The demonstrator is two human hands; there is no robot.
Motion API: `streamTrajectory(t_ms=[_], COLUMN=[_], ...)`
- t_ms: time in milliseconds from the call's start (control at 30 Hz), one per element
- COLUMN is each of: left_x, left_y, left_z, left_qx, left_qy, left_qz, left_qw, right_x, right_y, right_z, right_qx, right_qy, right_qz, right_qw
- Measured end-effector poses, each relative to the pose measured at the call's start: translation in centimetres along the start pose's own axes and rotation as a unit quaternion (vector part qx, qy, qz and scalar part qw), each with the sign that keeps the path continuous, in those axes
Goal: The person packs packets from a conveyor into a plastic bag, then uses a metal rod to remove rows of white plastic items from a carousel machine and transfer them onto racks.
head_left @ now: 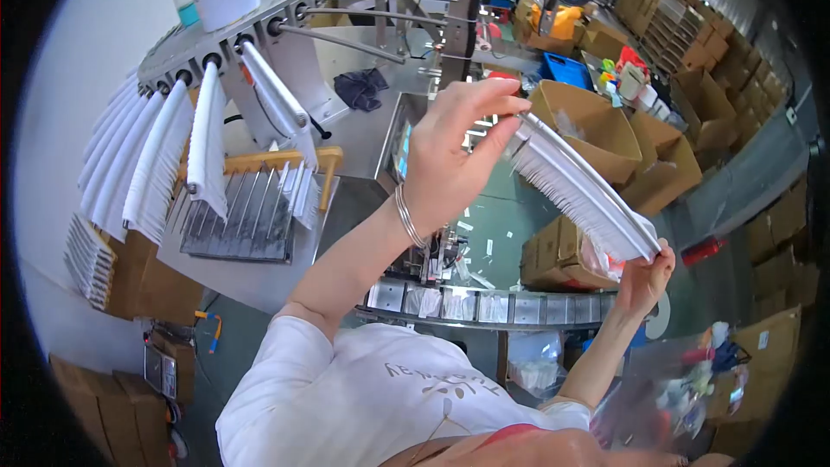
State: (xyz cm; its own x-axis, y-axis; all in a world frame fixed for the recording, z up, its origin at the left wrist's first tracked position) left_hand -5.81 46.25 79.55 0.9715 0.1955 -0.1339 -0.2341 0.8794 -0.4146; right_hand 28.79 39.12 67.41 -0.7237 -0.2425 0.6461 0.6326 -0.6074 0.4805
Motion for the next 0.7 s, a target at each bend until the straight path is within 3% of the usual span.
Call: streamTrajectory(t_ms=[200, 333, 400, 700], left_x=[1.8, 1.9, 0.8, 3.5], left_y=[1.4, 1.4, 0.1, -0.4], left_z=[0.2, -0.5, -1.4, -3.2], left_qx=[-0.085, -0.167, -0.062, 0.019], left_qy=[0.057, 0.005, -0.007, 0.017], left_qz=[-0.184, -0.275, -0.016, 0.081], left_qw=[0.978, 0.947, 0.998, 0.996], right_x=[-0.6, -0.9, -0.8, -0.7], right_y=[1.5, 2.1, 2.3, 3.0], right_z=[-1.0, -1.6, -1.9, -3.1], right_qx=[-0.005, -0.017, -0.025, -0.041], right_qy=[-0.028, -0.029, -0.039, -0.073], right_qz=[-0.009, -0.004, -0.008, -0.024], right_qw=[1.000, 0.999, 0.999, 0.996])
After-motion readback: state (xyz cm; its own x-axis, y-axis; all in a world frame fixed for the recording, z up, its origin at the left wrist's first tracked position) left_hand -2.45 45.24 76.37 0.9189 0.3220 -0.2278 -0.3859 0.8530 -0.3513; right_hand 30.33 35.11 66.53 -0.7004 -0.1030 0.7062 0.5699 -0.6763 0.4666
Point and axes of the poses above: each hand's wrist, its own z-axis towards the middle knuckle, its own x-axis out of the palm, y = z × x, the point moved 6 cm from there along z, towards the middle knuckle, and after that the axes turned 4 degrees about z, right-handed, at the moved point
